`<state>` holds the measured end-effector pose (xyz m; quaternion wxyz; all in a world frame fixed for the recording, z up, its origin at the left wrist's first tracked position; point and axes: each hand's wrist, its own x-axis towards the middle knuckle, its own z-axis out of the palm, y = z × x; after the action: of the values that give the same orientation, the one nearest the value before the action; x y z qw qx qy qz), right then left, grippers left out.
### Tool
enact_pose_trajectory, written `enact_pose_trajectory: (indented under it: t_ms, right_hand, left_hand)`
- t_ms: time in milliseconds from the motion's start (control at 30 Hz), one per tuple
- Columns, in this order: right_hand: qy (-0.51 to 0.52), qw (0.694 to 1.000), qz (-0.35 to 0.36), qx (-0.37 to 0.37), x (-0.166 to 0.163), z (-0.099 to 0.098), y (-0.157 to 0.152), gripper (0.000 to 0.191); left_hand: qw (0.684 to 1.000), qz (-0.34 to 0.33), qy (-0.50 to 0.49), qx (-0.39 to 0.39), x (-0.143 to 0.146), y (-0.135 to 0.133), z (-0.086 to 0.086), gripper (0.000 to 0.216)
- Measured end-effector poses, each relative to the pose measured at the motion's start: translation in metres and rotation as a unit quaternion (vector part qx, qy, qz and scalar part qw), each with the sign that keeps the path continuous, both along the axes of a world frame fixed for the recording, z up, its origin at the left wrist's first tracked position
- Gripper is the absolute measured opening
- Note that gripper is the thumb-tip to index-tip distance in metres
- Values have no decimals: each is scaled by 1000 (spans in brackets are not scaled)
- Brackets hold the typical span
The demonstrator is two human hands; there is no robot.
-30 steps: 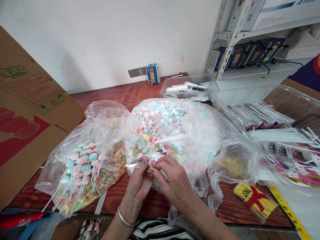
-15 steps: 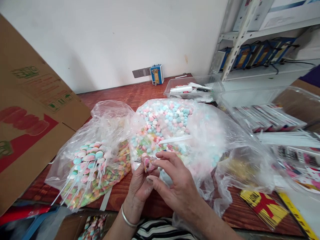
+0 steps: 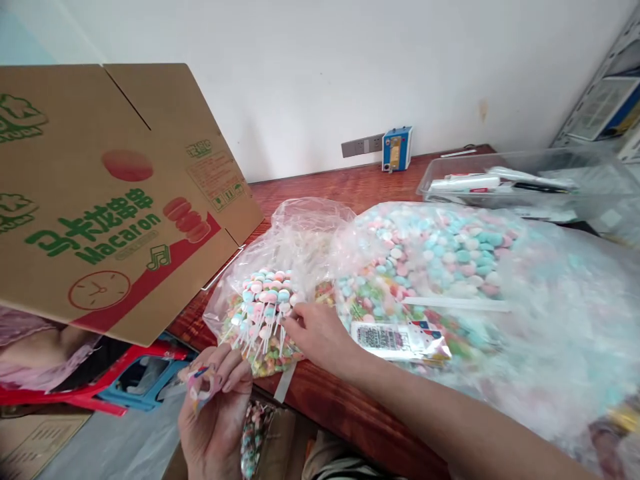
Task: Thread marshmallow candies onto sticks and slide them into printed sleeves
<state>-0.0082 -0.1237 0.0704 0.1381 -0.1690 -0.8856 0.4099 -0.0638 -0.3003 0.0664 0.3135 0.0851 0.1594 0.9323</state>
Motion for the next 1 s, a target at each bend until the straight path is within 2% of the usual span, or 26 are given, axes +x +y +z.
enact_pose_trajectory:
  t_ms: [100, 167, 267, 333, 433, 533, 600, 667, 767, 867, 1000]
  right_hand:
    - [-17, 1000, -11, 14, -45, -4, -12, 40]
    - [-32, 999, -11, 11, -65, -9, -15, 37]
    - [-47, 999, -20, -4, -76, -18, -13, 27]
    - [-40, 999, -32, -15, -68, -21, -7, 25]
    - [-13, 999, -28, -30, -36, -13, 5, 28]
    - [13, 999, 5, -51, 17, 2, 21, 33]
    - [59, 994, 23, -90, 56, 11, 32, 38]
    - [62, 995, 3, -79, 94, 18, 40, 35]
    - [71, 996, 13, -54, 140, 22, 48, 31]
    - [96, 995, 1, -37, 170, 22, 48, 28]
    - [91, 994, -35, -46, 193, 16, 45, 25]
  left_hand:
    - [1000, 10, -1, -1, -5, -9, -7, 18]
    - [1000, 17, -1, -6, -7, -11, -12, 15]
    - [1000, 17, -10, -8, -10, -10, -17, 14]
    - [1000, 16, -20, -10, -12, -7, -16, 14]
    - [999, 6, -38, -16, -13, 3, -12, 15]
    - [998, -16, -59, -9, -9, 19, -4, 19]
    - [997, -27, -70, -12, -5, 34, -1, 20]
    - [996, -39, -79, -34, 1, 50, 0, 20]
    - [990, -63, -90, -83, 10, 76, -5, 23]
    - [985, -90, -85, -118, 21, 99, -13, 26]
    - [979, -119, -77, -147, 35, 119, -19, 29]
